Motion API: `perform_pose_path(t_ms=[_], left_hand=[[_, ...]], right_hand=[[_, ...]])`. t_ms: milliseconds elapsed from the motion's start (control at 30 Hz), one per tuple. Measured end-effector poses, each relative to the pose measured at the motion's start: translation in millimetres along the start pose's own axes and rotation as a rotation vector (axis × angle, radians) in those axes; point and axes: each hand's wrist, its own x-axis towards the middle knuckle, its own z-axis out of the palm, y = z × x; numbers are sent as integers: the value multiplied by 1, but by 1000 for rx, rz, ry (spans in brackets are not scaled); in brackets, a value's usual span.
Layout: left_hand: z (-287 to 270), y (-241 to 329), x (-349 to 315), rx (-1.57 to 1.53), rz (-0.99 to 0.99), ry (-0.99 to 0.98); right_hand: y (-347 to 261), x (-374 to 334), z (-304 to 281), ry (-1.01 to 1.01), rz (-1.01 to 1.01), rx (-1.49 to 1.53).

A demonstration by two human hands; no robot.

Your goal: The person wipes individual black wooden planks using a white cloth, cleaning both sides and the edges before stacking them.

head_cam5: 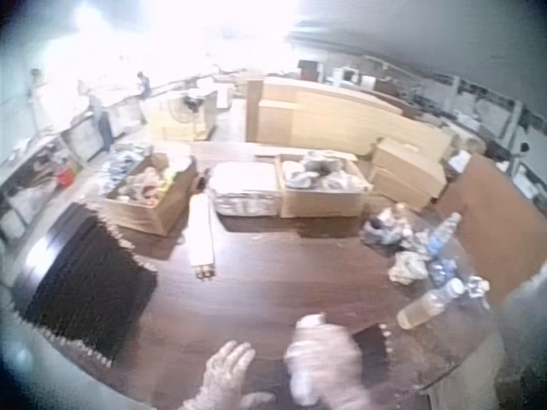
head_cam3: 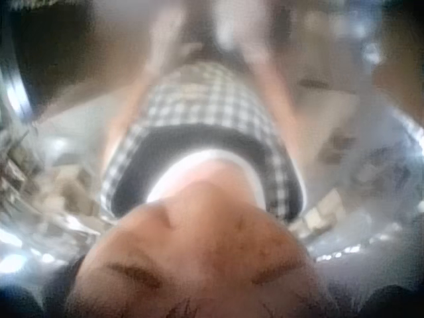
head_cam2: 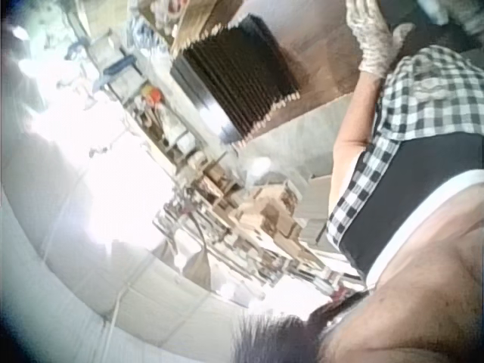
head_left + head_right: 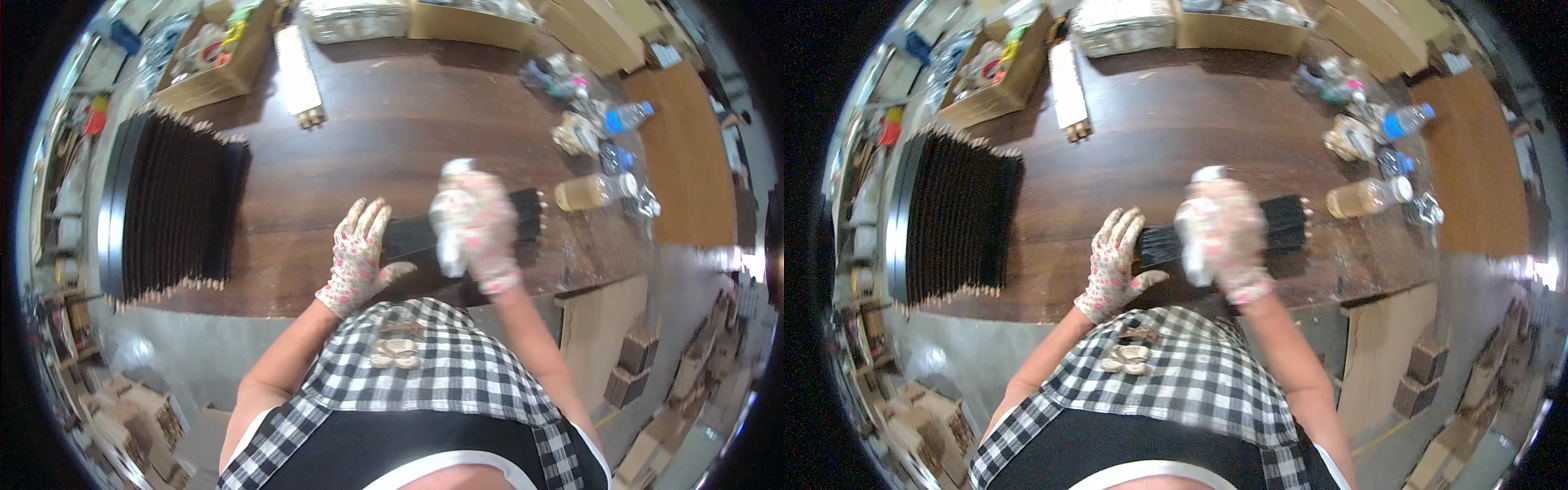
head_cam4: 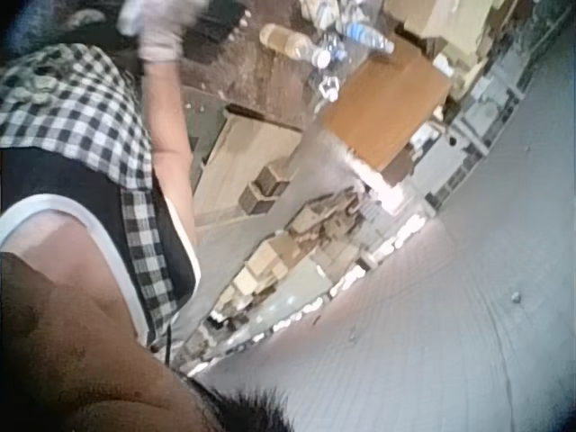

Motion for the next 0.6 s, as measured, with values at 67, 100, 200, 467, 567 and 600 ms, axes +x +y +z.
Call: perform_pose_path(t_ms=[67, 100, 200, 467, 567, 600], left_hand=[[24, -6, -1, -74, -19, 36], [25, -7, 1, -117, -20, 53], [21, -6, 6, -157, 9, 43], [22, -18, 8, -314, -15, -9], [17, -14, 12, -309, -23, -16], [12, -9, 14, -295, -27, -28]], right_hand=[[-12, -19, 42, -242, -129, -211], [-11, -31, 51, -407, -79, -355], [51, -35, 17, -509, 77, -892], [111, -11, -88, 256, 441, 92], [53, -4, -35, 123, -5, -186], [41, -20, -8, -35, -75, -238]])
